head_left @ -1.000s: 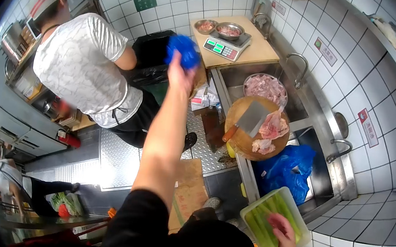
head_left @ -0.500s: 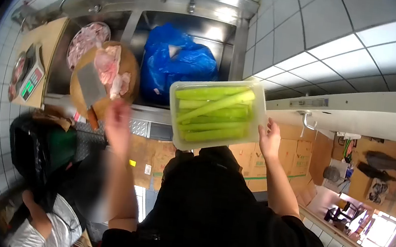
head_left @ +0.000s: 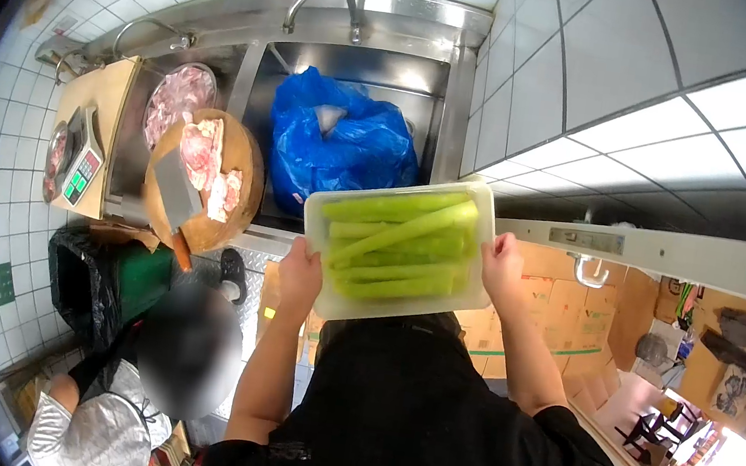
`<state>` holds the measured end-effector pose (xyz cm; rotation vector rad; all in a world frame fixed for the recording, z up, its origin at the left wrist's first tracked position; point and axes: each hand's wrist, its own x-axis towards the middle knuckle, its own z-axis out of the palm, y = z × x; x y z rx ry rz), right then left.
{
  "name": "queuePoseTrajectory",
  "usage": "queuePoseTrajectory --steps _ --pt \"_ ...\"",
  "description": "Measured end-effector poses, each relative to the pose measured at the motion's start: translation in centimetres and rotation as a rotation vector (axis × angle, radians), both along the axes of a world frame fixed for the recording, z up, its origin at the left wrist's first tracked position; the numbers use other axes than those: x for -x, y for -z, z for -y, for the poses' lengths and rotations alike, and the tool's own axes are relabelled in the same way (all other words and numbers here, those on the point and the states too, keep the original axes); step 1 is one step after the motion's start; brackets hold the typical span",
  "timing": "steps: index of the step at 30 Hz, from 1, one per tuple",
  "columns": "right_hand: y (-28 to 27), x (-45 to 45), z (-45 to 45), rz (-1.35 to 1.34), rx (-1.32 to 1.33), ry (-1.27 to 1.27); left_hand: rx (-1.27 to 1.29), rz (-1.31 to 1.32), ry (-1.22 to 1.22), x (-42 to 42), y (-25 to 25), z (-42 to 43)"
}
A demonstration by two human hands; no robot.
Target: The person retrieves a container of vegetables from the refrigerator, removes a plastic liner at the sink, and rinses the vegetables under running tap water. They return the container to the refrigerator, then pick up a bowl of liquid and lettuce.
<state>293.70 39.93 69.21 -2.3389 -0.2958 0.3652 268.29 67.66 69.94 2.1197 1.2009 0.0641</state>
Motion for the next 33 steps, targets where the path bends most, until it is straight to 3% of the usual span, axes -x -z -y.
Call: queuePoseTrajectory --steps 4,5,9,12,17,24,28,33 --pt "0.7 0.2 -1.0 0.037 -0.036 -0.094 0.046 -0.008 -0.122 0.0 -2.1 -0.7" --pt "0.6 0.4 -1.7 0.026 -0.058 -0.100 -0.003 0.082 -0.115 0.8 -1.2 -1.3" --pt "-1.9 0.1 -5.5 -0.007 -0.077 -0.132 -0.074 0.040 -0.138 2.0 -3.0 -4.2" --pt "-2.4 -0.7 -8.7 0.015 -0.066 -0.153 -0.113 -0.008 -0.119 1.4 -6.3 -6.6" --pt "-1.6 -1.8 -14.1 0.053 -0.076 -0.148 -0.182 0.146 -0.044 -0.3 -9.0 -11.9" --pt "0.2 -3.4 -20.8 0.079 -0.028 -0.058 -0.237 0.111 0.105 -4.3 -8.9 -20.4" --pt "0.4 -4.8 -23.3 -0.039 0.001 -0.078 -0.242 0.097 0.203 -6.5 -7.1 -24.0" --pt "3.3 -7.1 -24.8 0.004 0.182 -0.195 -0.223 0.085 0.231 -9.1 -5.4 -25.8"
